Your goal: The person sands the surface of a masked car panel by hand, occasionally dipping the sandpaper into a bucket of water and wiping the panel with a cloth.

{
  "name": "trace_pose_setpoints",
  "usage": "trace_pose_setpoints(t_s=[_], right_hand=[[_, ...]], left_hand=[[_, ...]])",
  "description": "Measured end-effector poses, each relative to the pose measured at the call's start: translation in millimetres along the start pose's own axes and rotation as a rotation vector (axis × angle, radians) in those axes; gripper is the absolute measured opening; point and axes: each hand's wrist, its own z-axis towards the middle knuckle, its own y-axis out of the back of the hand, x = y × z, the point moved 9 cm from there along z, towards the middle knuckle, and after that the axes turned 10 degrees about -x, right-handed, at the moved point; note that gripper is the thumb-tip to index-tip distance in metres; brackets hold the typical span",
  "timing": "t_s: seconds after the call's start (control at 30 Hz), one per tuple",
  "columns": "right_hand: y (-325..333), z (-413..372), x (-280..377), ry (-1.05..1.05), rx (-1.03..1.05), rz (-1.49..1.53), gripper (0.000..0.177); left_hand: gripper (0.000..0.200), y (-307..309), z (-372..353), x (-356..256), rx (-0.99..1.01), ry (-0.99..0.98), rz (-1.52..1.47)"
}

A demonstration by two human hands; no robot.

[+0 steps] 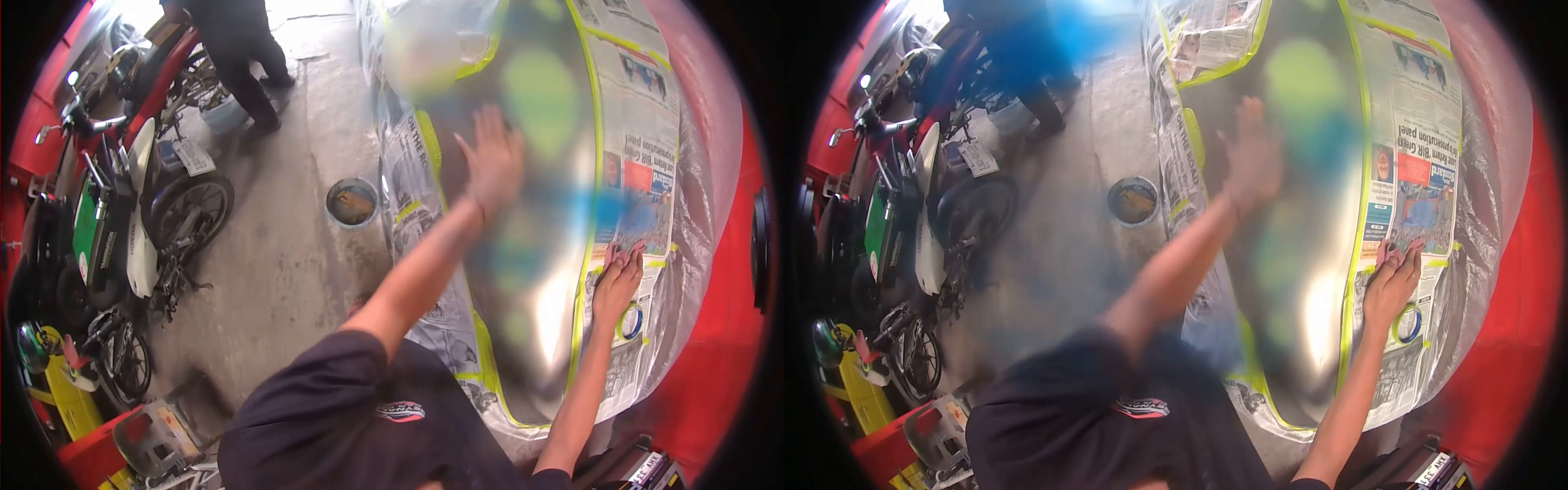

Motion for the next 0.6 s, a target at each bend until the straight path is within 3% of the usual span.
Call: trace_pose_setpoints(t_s=[0.03, 0.1, 0.17, 0.23, 0.33, 0.37, 0.5, 0.6], right_hand=[[0, 1, 0, -0.005, -0.012, 0.002, 0.057], [1, 2, -1, -0.01, -0.025, 0.015, 0.058], [-2, 1, -5, -0.049, -0.02, 0.004, 0.058], [-4, 2, -4, -0.039, -0.028, 0.017, 0.058], [-2, 1, -6, -0.012, -0.018, 0.008, 0.058], [-3, -1, -8, -0.002, -0.025, 0.008, 0.058], [-3, 2, -4, -0.018, -0.033, 0.014, 0.056], [-5, 3, -5, -0.025, -0.003, 0.015, 0.056]], left_hand=[[0.073, -2, 28, 8, -0.005, -0.002, 0.003], [0.072, 3, 63, 35, 0.116, 0.209, -0.233], [0.073, 18, 13, 19, 0.034, 0.112, -0.327], [0.073, 43, -52, -2, 0.098, 0.036, -0.284], [0.073, 38, -52, -6, 0.115, 0.055, -0.314], [0.073, 17, -25, -5, 0.05, -0.025, -0.248], [0.074, 16, 99, -13, 0.005, 0.0, -0.483], [0.073, 15, 75, 22, 0.047, 0.075, -0.504]])
